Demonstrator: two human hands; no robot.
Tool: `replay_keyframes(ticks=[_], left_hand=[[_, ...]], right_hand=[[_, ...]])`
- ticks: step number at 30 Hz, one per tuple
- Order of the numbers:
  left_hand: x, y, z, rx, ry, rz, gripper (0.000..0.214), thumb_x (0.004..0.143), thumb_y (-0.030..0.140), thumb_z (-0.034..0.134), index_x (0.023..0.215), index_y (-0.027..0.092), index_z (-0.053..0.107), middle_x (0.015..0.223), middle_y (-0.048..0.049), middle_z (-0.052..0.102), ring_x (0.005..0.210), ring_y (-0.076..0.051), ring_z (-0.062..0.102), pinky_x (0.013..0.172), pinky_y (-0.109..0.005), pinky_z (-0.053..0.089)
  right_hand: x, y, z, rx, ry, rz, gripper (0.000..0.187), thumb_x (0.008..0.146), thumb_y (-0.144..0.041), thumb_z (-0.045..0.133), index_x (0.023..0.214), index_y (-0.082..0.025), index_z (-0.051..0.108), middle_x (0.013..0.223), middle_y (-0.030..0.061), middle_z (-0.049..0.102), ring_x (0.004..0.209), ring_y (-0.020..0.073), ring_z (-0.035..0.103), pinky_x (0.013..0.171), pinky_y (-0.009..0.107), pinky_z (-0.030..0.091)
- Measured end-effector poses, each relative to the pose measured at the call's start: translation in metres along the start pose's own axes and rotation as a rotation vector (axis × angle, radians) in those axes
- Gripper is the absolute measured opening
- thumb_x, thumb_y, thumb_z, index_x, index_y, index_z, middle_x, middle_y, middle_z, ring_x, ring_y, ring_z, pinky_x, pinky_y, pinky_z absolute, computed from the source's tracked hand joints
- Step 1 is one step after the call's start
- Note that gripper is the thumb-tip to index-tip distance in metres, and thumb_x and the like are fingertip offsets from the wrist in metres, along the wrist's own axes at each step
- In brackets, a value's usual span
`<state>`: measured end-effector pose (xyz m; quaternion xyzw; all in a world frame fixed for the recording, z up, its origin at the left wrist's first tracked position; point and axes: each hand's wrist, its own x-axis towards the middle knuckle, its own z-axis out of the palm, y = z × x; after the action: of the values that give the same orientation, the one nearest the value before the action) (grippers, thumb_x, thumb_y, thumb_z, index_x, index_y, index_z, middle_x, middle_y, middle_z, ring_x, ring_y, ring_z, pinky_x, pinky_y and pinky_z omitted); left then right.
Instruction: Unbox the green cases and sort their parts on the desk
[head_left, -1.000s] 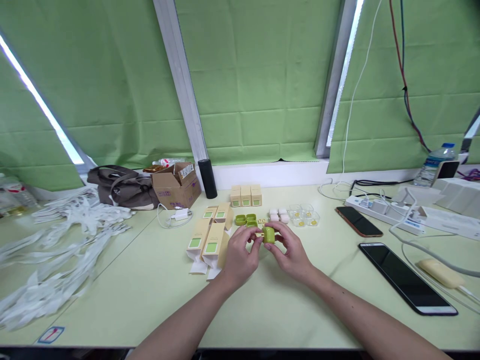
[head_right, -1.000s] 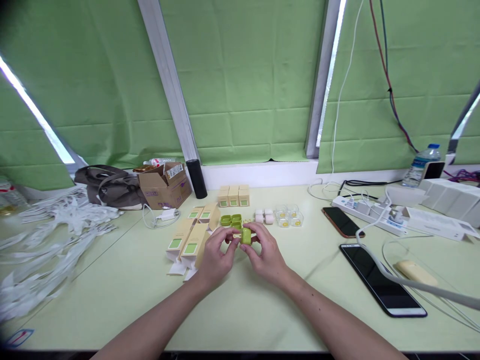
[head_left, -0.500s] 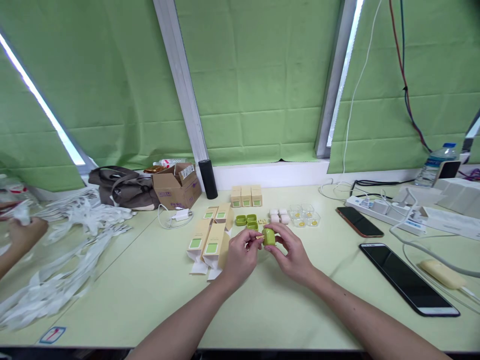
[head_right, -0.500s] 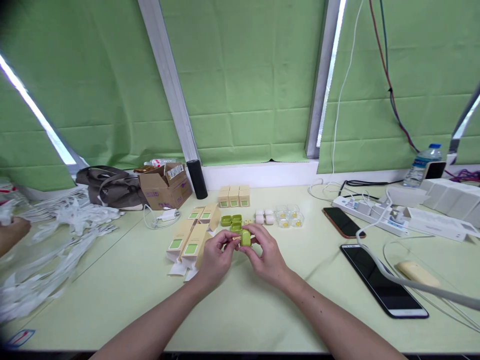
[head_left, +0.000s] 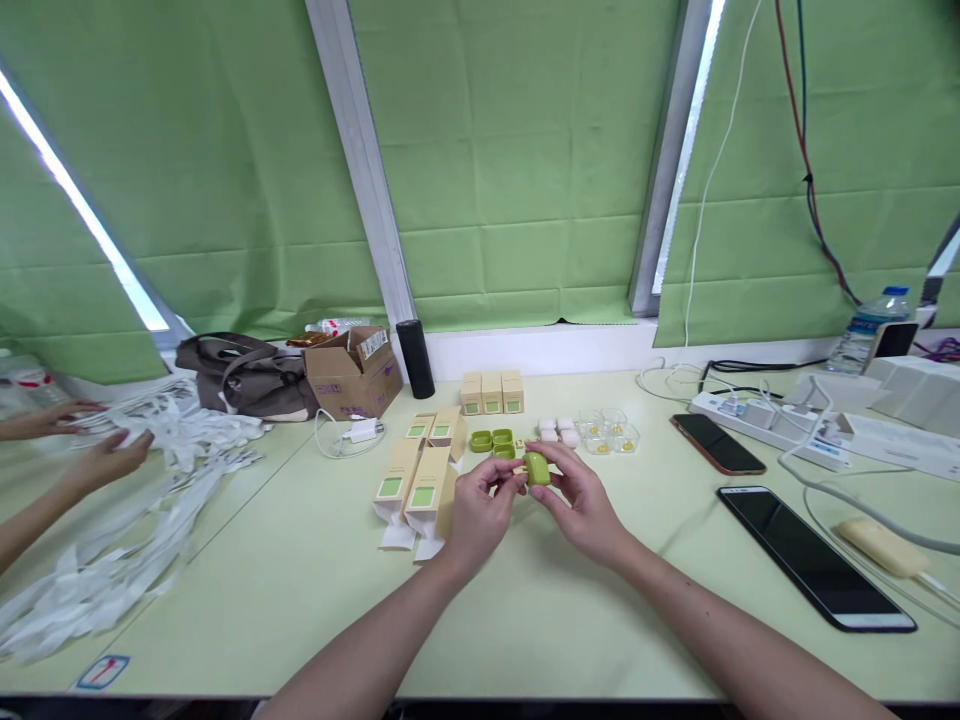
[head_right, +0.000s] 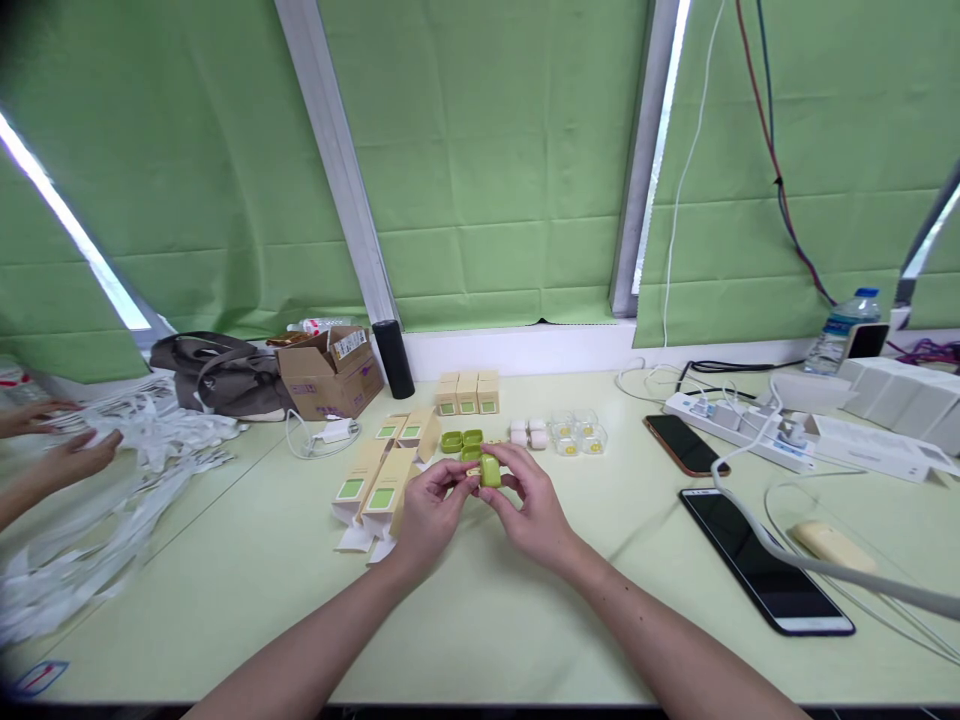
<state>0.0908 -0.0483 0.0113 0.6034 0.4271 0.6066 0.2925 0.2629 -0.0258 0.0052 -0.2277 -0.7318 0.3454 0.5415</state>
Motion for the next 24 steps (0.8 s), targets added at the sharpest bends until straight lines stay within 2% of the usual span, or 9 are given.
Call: replay_keyframes(ticks=[4, 7, 11, 18, 24], left_hand=[[-0.001, 0.002, -0.002, 0.044, -0.026, 0.042, 0.026, 0.091, 0.032, 0.073, 0.113, 0.019, 0.071, 0.078, -0.0011, 0.068, 0.074, -0.017, 0.067, 0.073, -0.031, 0.054], [0.000, 0.003, -0.006, 0.137, -0.030, 0.120, 0.038, 0.089, 0.029, 0.075, 0.126, 0.021, 0.065, 0.096, -0.0059, 0.072, 0.091, -0.021, 0.067, 0.081, -0.034, 0.051], [0.002, 0.005, -0.009, 0.257, -0.035, 0.199, 0.035, 0.093, 0.030, 0.072, 0.127, 0.024, 0.066, 0.116, -0.0113, 0.070, 0.112, -0.027, 0.061, 0.090, -0.041, 0.050], [0.003, 0.002, -0.007, 0.256, -0.093, 0.221, 0.038, 0.095, 0.028, 0.071, 0.132, 0.029, 0.068, 0.128, -0.0109, 0.068, 0.129, -0.029, 0.053, 0.107, -0.049, 0.048], [0.003, -0.003, -0.006, 0.235, -0.116, 0.196, 0.047, 0.093, 0.022, 0.072, 0.137, 0.033, 0.066, 0.129, -0.0081, 0.067, 0.130, -0.027, 0.052, 0.112, -0.049, 0.046]], right_hand=[[0.002, -0.002, -0.001, 0.061, 0.003, 0.041, 0.041, 0.104, -0.040, 0.059, 0.145, -0.033, 0.061, 0.141, 0.0123, 0.056, 0.124, 0.0246, 0.064, 0.093, 0.038, 0.063], [0.002, 0.000, -0.004, 0.015, 0.051, 0.030, 0.048, 0.101, -0.037, 0.064, 0.148, -0.034, 0.056, 0.139, 0.0116, 0.058, 0.124, 0.0249, 0.063, 0.099, 0.042, 0.061], [0.002, 0.004, -0.006, -0.112, 0.105, -0.008, 0.059, 0.096, -0.030, 0.069, 0.151, -0.033, 0.049, 0.129, 0.0103, 0.066, 0.121, 0.0273, 0.065, 0.102, 0.049, 0.059], [0.000, 0.002, -0.007, -0.303, 0.053, -0.098, 0.066, 0.095, -0.023, 0.066, 0.155, -0.034, 0.040, 0.131, 0.0102, 0.070, 0.120, 0.0301, 0.068, 0.094, 0.050, 0.060], [0.001, 0.001, -0.011, -0.348, 0.088, -0.209, 0.054, 0.096, -0.019, 0.064, 0.146, -0.033, 0.050, 0.135, 0.0106, 0.067, 0.122, 0.0313, 0.066, 0.093, 0.050, 0.061]])
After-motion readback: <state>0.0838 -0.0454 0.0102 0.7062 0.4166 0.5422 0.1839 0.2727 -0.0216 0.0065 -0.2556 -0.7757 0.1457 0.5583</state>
